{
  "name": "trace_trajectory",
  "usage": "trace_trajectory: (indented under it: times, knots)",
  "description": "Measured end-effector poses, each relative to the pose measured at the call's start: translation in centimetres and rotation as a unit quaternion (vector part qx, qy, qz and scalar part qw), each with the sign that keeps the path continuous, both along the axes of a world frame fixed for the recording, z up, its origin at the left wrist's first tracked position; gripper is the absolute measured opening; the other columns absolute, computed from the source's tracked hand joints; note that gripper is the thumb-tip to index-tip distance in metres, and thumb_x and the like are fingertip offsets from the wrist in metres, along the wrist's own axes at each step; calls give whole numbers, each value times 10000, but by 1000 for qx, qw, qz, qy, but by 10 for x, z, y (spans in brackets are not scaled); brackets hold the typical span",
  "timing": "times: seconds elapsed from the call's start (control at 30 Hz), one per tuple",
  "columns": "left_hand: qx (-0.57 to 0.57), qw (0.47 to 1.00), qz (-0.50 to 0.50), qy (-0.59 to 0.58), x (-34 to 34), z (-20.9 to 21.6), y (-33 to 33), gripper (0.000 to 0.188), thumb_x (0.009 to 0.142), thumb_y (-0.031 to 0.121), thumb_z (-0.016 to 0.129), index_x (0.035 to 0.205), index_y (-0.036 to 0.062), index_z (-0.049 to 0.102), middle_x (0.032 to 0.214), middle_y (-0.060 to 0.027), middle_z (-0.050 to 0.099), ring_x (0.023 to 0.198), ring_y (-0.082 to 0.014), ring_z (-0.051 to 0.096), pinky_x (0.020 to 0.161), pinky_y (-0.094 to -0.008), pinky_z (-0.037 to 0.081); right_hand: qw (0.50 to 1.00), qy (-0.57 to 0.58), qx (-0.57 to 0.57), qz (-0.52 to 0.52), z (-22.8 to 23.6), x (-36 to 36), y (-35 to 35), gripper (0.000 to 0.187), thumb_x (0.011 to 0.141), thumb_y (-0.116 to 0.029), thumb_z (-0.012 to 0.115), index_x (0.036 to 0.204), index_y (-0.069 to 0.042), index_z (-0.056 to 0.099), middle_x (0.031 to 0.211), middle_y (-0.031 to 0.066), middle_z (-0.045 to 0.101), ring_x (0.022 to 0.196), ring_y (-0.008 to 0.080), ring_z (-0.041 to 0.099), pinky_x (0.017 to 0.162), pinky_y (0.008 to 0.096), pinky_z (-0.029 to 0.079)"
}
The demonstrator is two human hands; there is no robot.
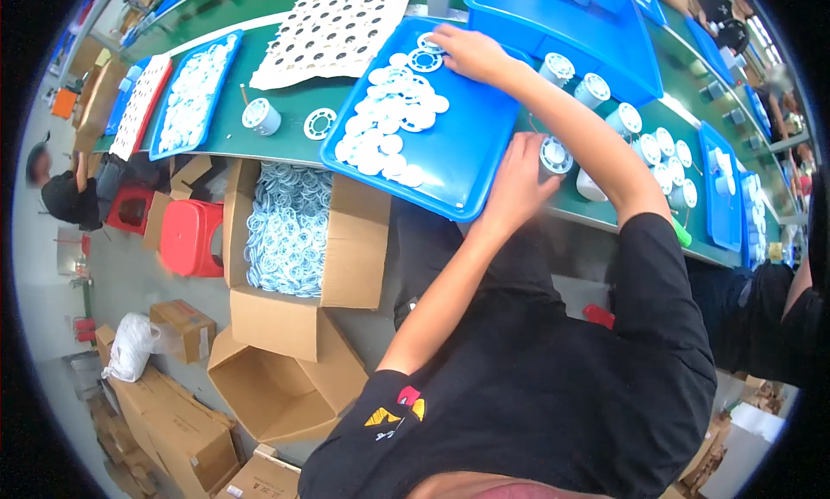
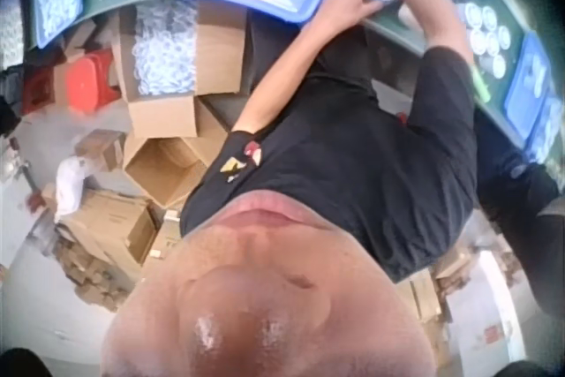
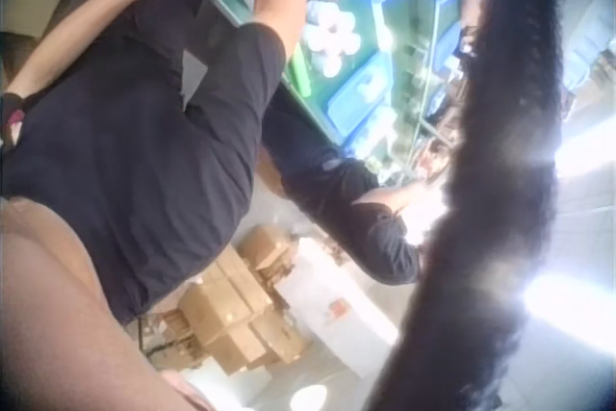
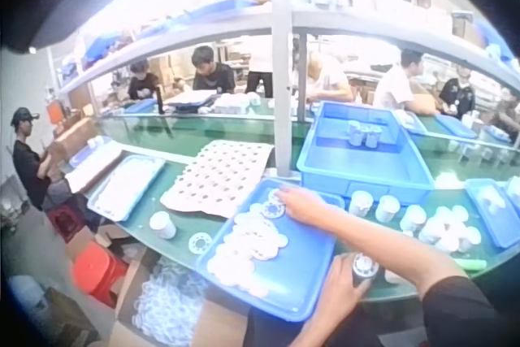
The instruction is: Assembling small plastic electronic components with wires on a factory production line.
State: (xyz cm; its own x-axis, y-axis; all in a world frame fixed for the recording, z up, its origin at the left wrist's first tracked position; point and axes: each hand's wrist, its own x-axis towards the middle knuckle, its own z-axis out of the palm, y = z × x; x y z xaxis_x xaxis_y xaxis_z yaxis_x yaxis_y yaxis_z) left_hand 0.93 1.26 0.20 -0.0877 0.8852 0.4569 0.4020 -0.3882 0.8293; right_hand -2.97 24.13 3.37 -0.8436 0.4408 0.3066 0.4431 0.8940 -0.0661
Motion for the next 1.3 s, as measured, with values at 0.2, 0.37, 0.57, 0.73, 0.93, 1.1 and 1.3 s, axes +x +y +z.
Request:
trace_trajectory:
  times: [0.2,0.37,0.57,0.73,0.93,1.1,1.3]
  knots:
    - [-4,1000,9,0,1,2,-4,659,769,107,861,1331,-28,544,1301,-224,560,1233,-424,579,1049,-472,485,989,145,-5,-28,-6,-15,24,259,920,-204,637,1126,-57,695,1056,174,724,1011,412,698,855,492,590]
    - [8,1000,18,10,-3,-1,-2,654,770,113,867,1324,-26,549,1297,-222,562,1230,-426,578,1048,-472,485,824,131,-530,-150,24,12,14,270,1012,-270,666,1005,-6,724,824,92,727,646,127,694,567,277,582]
    - [7,1000,11,6,-1,3,-2,622,772,113,871,1296,-16,560,1269,-212,577,1211,-413,588,1030,-462,492,805,144,-543,-188,21,38,-1,273,1027,-301,670,1113,-50,731,800,22,670,660,83,671,544,221,521]
    - [5,1000,16,2,1,2,-4,608,776,118,872,1289,-12,572,1258,-207,588,1189,-410,596,1012,-465,500,878,185,-429,-107,30,68,-8,264,1023,-293,684,1152,-74,753,903,38,691,716,112,661,643,248,530]
    - [15,999,24,32,0,1,-1,629,778,159,876,1303,-27,583,1255,-224,598,1182,-418,603,1008,-464,508,957,249,-75,-128,68,139,-86,226,953,-103,674,1156,-7,696,999,184,661,894,398,671,789,444,534]
    - [-4,999,30,36,-1,2,0,625,792,189,880,1304,-17,588,1275,-212,595,1193,-404,608,1005,-454,516,916,242,-234,-219,58,198,-120,313,1033,-155,619,1339,-135,681,819,78,694,725,155,695,676,297,559]
    - [-3,998,31,60,3,0,2,621,793,207,887,1298,-5,596,1271,-197,595,1175,-381,615,989,-441,522,972,67,-158,-159,25,211,-101,305,969,-154,716,1262,-69,707,1072,138,696,905,245,704,819,369,575]
